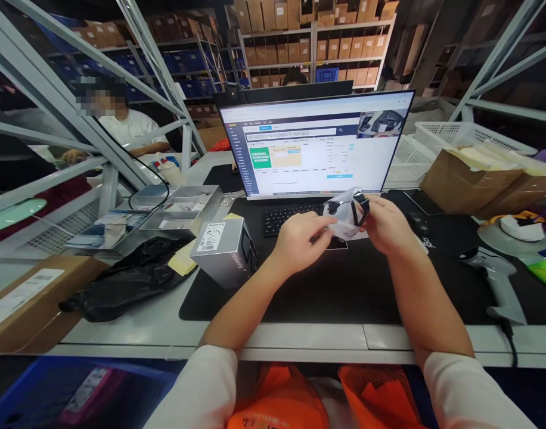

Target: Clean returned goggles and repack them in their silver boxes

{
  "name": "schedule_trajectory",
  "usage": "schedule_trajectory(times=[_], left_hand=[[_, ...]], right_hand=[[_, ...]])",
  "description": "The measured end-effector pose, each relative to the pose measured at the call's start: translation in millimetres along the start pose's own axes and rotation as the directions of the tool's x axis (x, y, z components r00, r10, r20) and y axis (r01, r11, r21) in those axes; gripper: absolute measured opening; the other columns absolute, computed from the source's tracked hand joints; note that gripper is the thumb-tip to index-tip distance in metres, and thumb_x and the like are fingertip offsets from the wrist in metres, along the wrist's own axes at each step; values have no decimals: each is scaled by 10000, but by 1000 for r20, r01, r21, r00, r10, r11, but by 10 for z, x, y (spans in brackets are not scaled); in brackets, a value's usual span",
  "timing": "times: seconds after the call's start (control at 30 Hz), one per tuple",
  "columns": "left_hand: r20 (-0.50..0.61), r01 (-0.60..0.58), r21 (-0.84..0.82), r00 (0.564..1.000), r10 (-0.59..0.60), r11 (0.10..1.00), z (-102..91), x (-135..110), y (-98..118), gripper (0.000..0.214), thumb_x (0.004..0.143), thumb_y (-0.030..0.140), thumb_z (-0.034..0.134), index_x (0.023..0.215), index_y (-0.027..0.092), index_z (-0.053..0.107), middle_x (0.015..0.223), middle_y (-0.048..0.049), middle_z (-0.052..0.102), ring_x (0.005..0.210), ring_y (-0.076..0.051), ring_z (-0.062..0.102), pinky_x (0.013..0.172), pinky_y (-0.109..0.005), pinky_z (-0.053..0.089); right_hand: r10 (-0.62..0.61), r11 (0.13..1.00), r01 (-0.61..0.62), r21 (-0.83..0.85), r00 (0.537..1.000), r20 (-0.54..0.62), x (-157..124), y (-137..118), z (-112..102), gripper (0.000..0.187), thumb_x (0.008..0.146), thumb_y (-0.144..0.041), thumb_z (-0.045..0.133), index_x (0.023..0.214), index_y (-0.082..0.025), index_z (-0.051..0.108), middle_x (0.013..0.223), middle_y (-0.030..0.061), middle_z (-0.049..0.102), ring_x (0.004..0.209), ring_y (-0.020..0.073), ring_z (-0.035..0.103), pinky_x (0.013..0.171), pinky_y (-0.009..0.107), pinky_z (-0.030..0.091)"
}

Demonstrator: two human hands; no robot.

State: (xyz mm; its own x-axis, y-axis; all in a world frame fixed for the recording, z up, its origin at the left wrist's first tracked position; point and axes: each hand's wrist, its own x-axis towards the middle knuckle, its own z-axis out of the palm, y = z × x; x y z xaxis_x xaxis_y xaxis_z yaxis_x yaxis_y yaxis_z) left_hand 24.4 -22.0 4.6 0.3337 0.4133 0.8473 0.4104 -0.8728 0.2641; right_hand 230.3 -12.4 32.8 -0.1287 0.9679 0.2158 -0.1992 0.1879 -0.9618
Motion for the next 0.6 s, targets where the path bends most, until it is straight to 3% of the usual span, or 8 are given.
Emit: schedule_trajectory(times=[0.1, 0.23, 0.33, 0.47, 0.6], left_hand=[[140, -41, 62, 990, 32, 997, -25, 12, 21, 225, 992, 236, 524, 1115, 199, 708, 775, -28, 709, 676, -152, 633, 681, -311, 428], [190, -16, 136, 982, -10, 991, -139, 51, -6, 216, 1021, 253, 498, 1010, 186, 704, 836, -46, 736, 754, -169, 666, 705, -322, 417], [139, -35, 246, 990, 0, 969, -198, 61, -40, 219, 1034, 252, 493, 968, 178, 689, 825, -45, 720, 761, -173, 653, 679, -329, 381], [117, -37, 293, 993, 2, 956, -234, 58, -54, 229, 1044, 251, 472, 982, 184, 682, 843, -42, 721, 774, -176, 646, 684, -341, 369], [159, -23, 322, 987, -30, 947, -271, 66, -31, 253, 1052, 277, 462, 965, 188, 682, 826, -42, 710, 766, -178, 635, 685, -347, 358]], right_hand=[[96, 995, -98, 20, 991, 88, -40, -37, 48, 302, 698, -400, 754, 637, -188, 548, 578, -25, 464, 485, 88, 396, 466, 239, 363], [132, 983, -146, 111, 983, 127, -7, 27, 37, 329, 747, -395, 721, 631, -199, 484, 547, -44, 375, 474, 86, 339, 459, 238, 319], [23, 998, -25, 54, 999, 41, 45, 110, 17, 332, 781, -416, 702, 636, -198, 498, 569, -33, 394, 510, 99, 365, 486, 246, 327], [-53, 942, 67, -328, 997, 51, 65, 162, 49, 450, 776, -482, 751, 559, -189, 488, 535, -16, 423, 527, 108, 384, 501, 256, 286], [-131, 959, 121, -258, 991, -20, 63, 211, 102, 476, 818, -547, 694, 583, -195, 475, 524, -30, 387, 509, 99, 325, 500, 254, 237]])
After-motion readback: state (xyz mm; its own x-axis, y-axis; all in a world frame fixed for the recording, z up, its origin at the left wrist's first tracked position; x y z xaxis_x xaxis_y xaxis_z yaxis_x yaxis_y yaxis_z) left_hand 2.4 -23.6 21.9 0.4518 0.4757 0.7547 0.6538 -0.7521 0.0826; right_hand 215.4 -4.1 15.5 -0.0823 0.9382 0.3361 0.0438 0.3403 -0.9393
